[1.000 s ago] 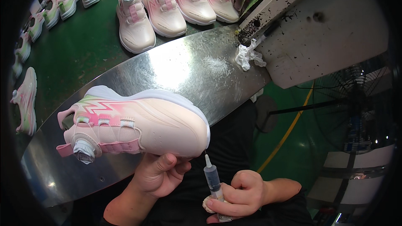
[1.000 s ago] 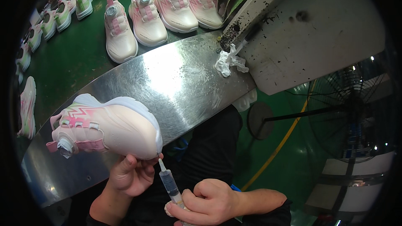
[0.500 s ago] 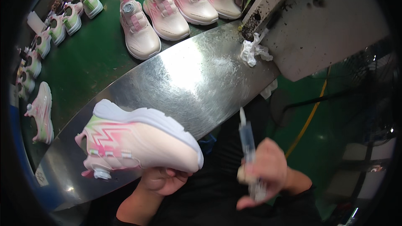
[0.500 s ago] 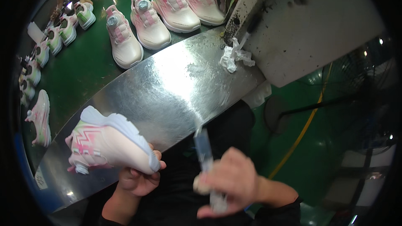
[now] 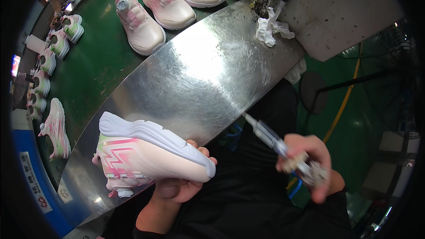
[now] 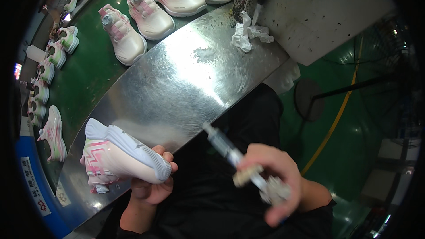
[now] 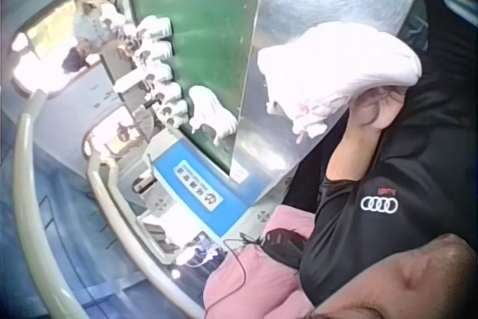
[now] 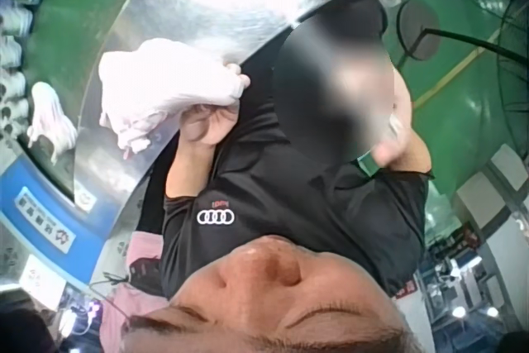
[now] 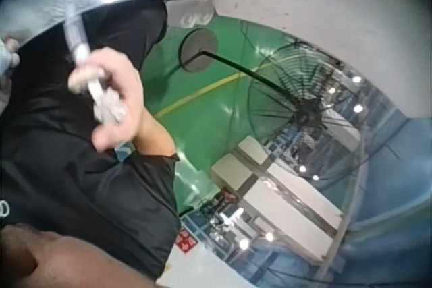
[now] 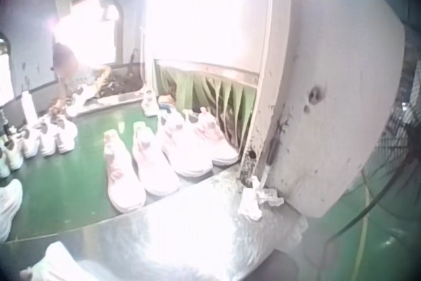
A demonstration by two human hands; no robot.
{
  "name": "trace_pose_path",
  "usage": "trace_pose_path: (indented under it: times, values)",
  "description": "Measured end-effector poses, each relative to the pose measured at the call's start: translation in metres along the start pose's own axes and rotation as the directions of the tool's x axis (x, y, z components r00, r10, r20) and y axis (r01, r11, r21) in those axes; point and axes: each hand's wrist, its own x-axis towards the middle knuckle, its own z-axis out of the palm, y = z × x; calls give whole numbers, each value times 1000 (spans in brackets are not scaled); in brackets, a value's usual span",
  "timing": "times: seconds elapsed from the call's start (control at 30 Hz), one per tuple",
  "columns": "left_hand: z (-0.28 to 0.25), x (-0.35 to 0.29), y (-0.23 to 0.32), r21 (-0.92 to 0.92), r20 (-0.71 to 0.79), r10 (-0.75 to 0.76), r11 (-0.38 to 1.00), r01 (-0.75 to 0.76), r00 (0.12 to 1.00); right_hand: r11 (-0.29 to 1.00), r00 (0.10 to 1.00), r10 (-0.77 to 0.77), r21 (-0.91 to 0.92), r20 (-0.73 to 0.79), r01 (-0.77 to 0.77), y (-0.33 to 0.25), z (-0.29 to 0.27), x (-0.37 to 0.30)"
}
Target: The person picks up shoes one by one, applies adhesive around the sole seams using a syringe, and places them onto a conveyor belt.
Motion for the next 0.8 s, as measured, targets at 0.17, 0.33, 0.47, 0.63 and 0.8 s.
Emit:
trace_pose_path:
  times: [0.17, 0.33, 0.47, 0.63, 0.8]
  values:
    - [-7, -2, 2, -7, 38, 5, 1000, -4, 999, 978, 982, -126, 181, 139, 100, -25, 26, 13]
    - [-10, 0, -1, 30, 28, 22, 999, -23, 999, 977, 946, -126, 203, 298, 66, -29, 23, 23]
    - [-8, -4, -1, 52, -72, 47, 998, -43, 996, 975, 925, -126, 216, 358, 49, -21, 19, 21]
    - [-13, -3, -1, 102, -8, 73, 992, -71, 997, 959, 925, -98, 282, 368, -10, -13, 21, 19]
    - [-12, -2, -2, 96, -5, 80, 992, -79, 997, 981, 967, -72, 193, 244, 24, -21, 33, 21]
